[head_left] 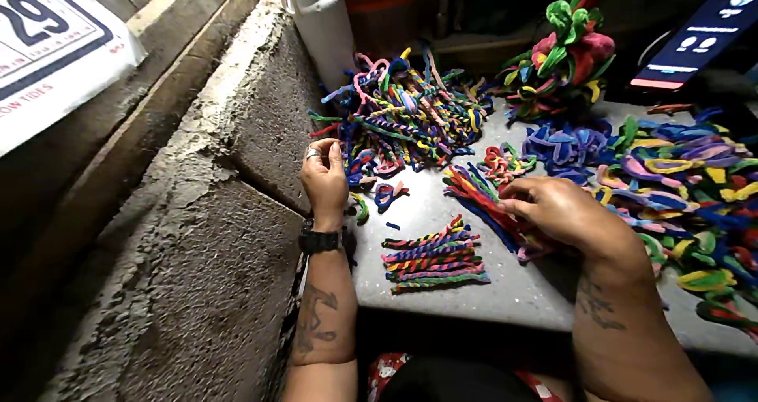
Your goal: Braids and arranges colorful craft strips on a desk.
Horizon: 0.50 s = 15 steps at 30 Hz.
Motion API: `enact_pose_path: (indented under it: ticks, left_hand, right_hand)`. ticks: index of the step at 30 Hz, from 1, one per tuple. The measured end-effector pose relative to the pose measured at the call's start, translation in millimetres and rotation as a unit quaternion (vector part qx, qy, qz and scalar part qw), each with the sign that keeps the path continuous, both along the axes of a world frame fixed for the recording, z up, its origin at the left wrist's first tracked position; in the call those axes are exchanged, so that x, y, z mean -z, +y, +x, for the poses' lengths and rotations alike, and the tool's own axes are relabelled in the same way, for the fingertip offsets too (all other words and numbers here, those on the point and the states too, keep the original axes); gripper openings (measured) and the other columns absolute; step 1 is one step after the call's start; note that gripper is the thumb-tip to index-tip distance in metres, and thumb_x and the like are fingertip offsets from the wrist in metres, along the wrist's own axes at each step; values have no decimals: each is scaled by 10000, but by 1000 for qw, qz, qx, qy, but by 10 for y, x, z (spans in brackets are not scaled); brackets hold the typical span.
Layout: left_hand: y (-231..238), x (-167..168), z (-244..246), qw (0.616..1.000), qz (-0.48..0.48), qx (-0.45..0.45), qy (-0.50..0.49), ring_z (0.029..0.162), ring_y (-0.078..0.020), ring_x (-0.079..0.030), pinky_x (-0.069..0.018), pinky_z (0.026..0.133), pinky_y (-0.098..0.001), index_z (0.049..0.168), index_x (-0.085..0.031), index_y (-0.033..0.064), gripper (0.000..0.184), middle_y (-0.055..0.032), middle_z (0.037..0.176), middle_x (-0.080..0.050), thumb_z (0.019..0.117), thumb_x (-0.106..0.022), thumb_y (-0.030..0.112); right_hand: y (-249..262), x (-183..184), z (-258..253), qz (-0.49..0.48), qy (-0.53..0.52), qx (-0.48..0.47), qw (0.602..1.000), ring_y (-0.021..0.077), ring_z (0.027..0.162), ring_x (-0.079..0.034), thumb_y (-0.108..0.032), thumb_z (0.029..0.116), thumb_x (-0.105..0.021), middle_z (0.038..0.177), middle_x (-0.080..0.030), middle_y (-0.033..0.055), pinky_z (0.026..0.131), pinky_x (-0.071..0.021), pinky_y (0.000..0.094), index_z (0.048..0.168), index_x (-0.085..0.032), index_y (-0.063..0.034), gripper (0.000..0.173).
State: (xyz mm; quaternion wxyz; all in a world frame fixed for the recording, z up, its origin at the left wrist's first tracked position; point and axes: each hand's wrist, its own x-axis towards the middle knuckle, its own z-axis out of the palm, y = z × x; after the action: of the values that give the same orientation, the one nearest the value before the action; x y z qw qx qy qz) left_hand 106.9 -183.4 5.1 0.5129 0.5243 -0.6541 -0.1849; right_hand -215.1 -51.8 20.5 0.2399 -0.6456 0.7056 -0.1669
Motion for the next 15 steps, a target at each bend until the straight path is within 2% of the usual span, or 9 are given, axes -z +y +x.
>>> enact_pose_path:
  ticks: [2, 4, 5, 7, 9, 13, 15]
  left_hand:
    - [-48, 5, -25, 997, 41, -24, -61, 1074, -206, -660, -522, 961, -405, 1210, -672, 27, 265, -152, 1200, -668, 1061, -506, 171]
    - [-8, 6, -32, 986, 89, -20, -139, 1191, -334, -621, -489, 1008, -536, 1260, -659, 32, 279, -203, 1334, -605, 1059, -483, 112]
    - [10, 13, -42, 980, 102, -19, -169, 1203, -373, -612, -491, 998, -571, 1265, -657, 35, 280, -219, 1369, -579, 1049, -485, 84]
    - [-12, 63, -59, 971, 110, -22, -211, 1164, -415, -617, -501, 951, -604, 1247, -675, 38, 276, -240, 1350, -575, 1025, -513, 65]
    - [-79, 123, -84, 962, 121, -20, -245, 1228, -415, -582, -464, 1001, -614, 1250, -697, 57, 277, -216, 1386, -574, 1024, -544, 104]
    - [-256, 238, -134, 934, 158, -49, -317, 1402, -351, -465, -303, 1119, -645, 1324, -696, 149, 354, -105, 1509, -535, 1035, -544, 287]
    - [-248, 253, -118, 935, 147, -43, -319, 1397, -355, -474, -278, 1135, -654, 1361, -663, 114, 397, -106, 1492, -555, 1053, -522, 321]
  right_hand:
    - [-35, 38, 10, -19, 5, 11, 1000, 371, 1049, -663, -271, 1006, -676, 1143, -687, 172, 903, -503, 657, 1152, -730, -73, 251]
    - [-51, 60, 22, -23, 5, 14, 1000, 380, 1078, -652, -286, 1012, -665, 1183, -671, 180, 914, -497, 660, 1186, -718, -69, 283]
    - [-54, 67, 27, -27, 3, 13, 1000, 380, 1072, -654, -288, 1014, -663, 1184, -671, 181, 908, -500, 658, 1189, -717, -70, 286]
    - [-56, 55, 46, -36, 0, 13, 999, 369, 1038, -660, -289, 1016, -658, 1161, -673, 173, 885, -509, 648, 1188, -719, -75, 281]
    - [-46, 35, 65, -49, -4, 11, 999, 364, 1008, -665, -276, 1018, -657, 1143, -677, 171, 867, -513, 643, 1178, -720, -72, 267]
    - [-56, 78, 70, -87, -11, -28, 996, 328, 984, -683, -265, 1010, -667, 1091, -701, 146, 867, -538, 610, 1174, -722, -71, 260]
    - [-51, 95, 65, -109, -18, -46, 993, 318, 988, -686, -265, 1008, -668, 1084, -710, 137, 882, -537, 598, 1170, -726, -68, 262]
